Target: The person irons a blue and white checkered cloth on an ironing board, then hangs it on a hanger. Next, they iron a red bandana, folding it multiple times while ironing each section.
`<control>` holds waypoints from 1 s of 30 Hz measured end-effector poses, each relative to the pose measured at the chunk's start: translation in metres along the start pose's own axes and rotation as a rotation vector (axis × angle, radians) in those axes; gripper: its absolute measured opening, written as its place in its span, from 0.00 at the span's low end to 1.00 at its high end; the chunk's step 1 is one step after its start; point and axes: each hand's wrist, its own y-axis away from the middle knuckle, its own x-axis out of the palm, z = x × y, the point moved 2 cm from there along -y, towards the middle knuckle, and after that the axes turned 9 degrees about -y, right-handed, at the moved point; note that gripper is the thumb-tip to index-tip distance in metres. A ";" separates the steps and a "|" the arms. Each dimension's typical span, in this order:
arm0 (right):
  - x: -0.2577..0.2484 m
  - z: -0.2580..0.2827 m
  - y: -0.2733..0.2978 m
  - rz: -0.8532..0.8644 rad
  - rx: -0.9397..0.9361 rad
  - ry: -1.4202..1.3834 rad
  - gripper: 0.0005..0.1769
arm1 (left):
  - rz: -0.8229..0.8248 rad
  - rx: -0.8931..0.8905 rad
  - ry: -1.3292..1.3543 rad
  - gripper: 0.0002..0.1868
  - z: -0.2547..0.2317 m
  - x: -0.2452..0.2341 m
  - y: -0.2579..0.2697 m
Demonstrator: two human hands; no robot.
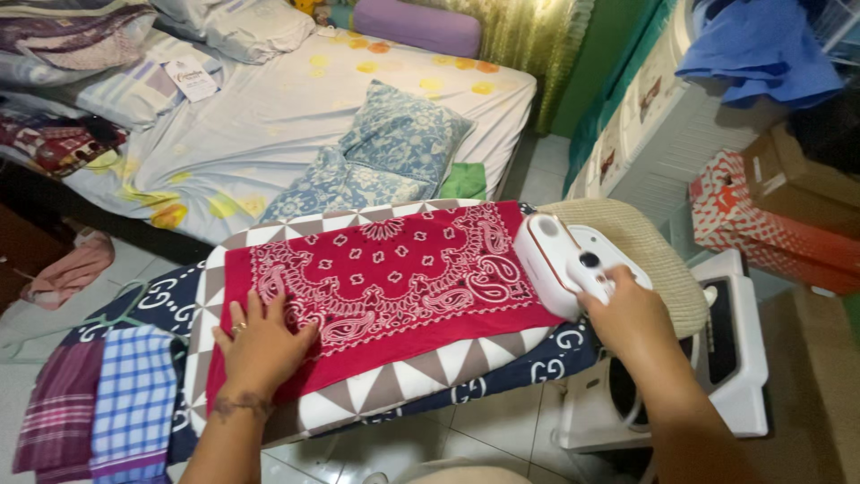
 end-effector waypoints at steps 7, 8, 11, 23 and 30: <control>-0.015 -0.056 -0.009 -0.095 0.003 -0.017 0.33 | 0.099 -0.158 0.074 0.44 -0.012 -0.012 -0.014; -0.015 -0.063 -0.021 -0.119 -0.017 -0.026 0.33 | 0.119 -0.180 0.072 0.43 -0.013 -0.011 -0.016; -0.014 -0.091 -0.065 -0.097 -0.013 -0.029 0.34 | 0.077 -0.193 0.091 0.42 -0.012 -0.010 -0.024; -0.020 -0.167 -0.134 0.022 -0.025 -0.094 0.36 | -0.117 -0.259 0.108 0.43 0.020 0.010 -0.052; -0.026 -0.165 -0.138 0.185 0.135 -0.013 0.38 | -0.223 -0.253 0.094 0.41 0.040 0.005 -0.076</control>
